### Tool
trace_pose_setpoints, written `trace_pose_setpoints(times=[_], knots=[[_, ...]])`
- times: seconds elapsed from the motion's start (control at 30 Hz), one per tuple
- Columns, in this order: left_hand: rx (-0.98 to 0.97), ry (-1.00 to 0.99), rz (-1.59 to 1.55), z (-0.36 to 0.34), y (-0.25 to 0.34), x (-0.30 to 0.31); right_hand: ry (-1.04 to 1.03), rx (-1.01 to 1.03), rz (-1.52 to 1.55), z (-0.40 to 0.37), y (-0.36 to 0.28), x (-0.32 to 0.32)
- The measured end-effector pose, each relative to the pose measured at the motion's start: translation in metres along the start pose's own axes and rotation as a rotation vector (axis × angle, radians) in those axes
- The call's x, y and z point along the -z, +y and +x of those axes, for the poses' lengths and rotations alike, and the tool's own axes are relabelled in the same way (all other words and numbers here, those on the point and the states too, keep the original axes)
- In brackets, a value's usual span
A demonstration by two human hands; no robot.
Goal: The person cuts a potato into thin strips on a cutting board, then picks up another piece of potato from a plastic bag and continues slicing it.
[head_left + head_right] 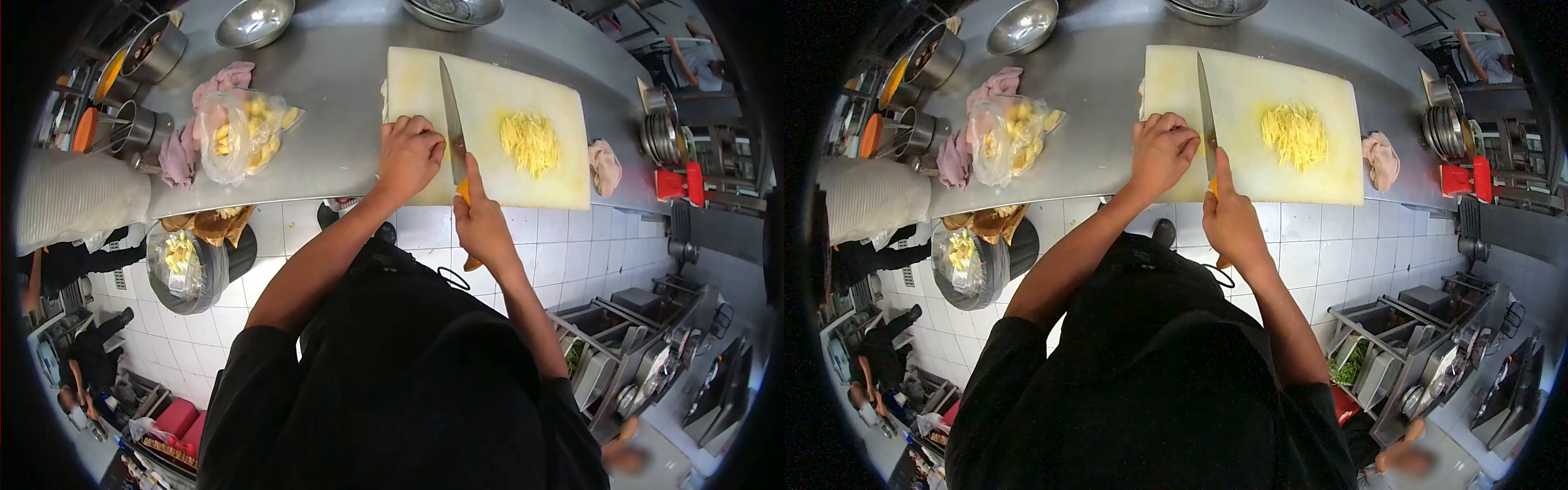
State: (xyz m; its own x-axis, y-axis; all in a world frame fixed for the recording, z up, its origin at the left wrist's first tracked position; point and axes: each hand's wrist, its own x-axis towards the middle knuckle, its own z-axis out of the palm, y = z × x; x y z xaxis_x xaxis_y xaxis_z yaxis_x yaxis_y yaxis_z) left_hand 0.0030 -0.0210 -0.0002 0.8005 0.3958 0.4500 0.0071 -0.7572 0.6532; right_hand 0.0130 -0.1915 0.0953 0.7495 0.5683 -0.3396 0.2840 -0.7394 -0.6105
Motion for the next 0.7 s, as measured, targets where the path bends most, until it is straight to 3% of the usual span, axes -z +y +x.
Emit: trace_pose_setpoints(times=[0.07,0.17,0.37,0.7], knots=[[-0.003,-0.005,0.017,0.000,-0.001,-0.001,-0.011,-0.037,0.028,-0.001,-0.013,-0.001],[0.000,-0.010,0.019,0.000,-0.001,0.000,0.107,0.110,-0.053,0.031,0.006,-0.008],[-0.002,-0.032,0.033,0.001,0.001,0.002,0.030,0.042,0.054,0.068,-0.002,0.008],[0.022,-0.016,0.000,0.001,0.001,0.000,-0.019,-0.037,0.004,0.004,-0.010,0.000]])
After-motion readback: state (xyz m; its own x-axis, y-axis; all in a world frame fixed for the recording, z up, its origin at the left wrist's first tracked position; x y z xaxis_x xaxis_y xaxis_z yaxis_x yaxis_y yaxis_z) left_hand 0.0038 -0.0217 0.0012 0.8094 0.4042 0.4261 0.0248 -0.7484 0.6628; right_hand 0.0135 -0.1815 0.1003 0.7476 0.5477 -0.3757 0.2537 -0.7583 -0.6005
